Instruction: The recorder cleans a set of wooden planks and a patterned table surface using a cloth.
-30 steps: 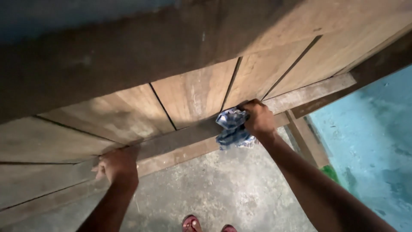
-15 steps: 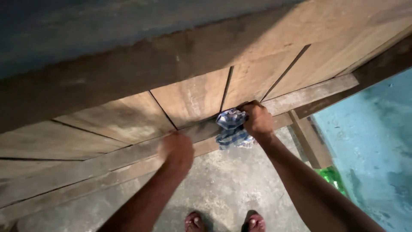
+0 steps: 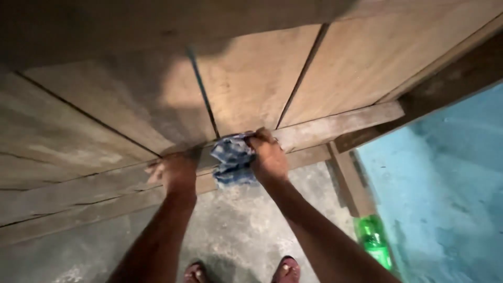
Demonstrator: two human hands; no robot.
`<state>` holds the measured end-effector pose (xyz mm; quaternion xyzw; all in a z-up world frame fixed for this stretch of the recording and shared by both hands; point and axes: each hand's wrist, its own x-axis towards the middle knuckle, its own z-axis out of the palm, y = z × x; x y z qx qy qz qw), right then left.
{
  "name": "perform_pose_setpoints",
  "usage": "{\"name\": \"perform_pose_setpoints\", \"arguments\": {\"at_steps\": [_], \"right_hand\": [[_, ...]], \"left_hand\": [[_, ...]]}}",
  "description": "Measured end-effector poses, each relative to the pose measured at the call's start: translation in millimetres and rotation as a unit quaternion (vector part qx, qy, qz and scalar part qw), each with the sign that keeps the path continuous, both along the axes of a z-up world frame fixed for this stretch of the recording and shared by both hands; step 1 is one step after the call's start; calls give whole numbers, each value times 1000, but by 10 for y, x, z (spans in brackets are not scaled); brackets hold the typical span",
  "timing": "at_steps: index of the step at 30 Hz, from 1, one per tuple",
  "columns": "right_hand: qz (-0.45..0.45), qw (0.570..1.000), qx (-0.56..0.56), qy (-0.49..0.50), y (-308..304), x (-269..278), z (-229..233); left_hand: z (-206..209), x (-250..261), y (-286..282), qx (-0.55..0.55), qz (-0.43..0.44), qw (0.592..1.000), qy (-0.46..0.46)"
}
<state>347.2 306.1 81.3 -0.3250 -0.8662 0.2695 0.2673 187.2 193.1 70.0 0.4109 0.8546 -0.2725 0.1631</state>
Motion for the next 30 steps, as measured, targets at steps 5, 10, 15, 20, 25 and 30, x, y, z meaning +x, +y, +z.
{"name": "perform_pose_setpoints", "arguments": {"at_steps": [5, 10, 15, 20, 25, 30], "right_hand": [[90, 991, -39, -89, 476, 669, 7], [21, 990, 78, 120, 1616, 2174, -490], [-186, 974, 115, -64, 1940, 2088, 165], [-105, 953, 223, -174, 1625, 1692, -322], [-109, 973, 168, -114, 993, 942, -376], [-18, 989, 122, -85, 463, 495, 19]], "left_hand": [[-187, 218, 303, -2, -8, 1000, 27], [-375, 161, 89, -32, 4, 997, 64], [-474, -55, -41, -50, 15, 993, 109], [-483, -236, -203, -71, 20, 986, 151], [-273, -251, -162, -108, 1, 984, 144], [-231, -250, -138, -121, -8, 983, 138]]}}
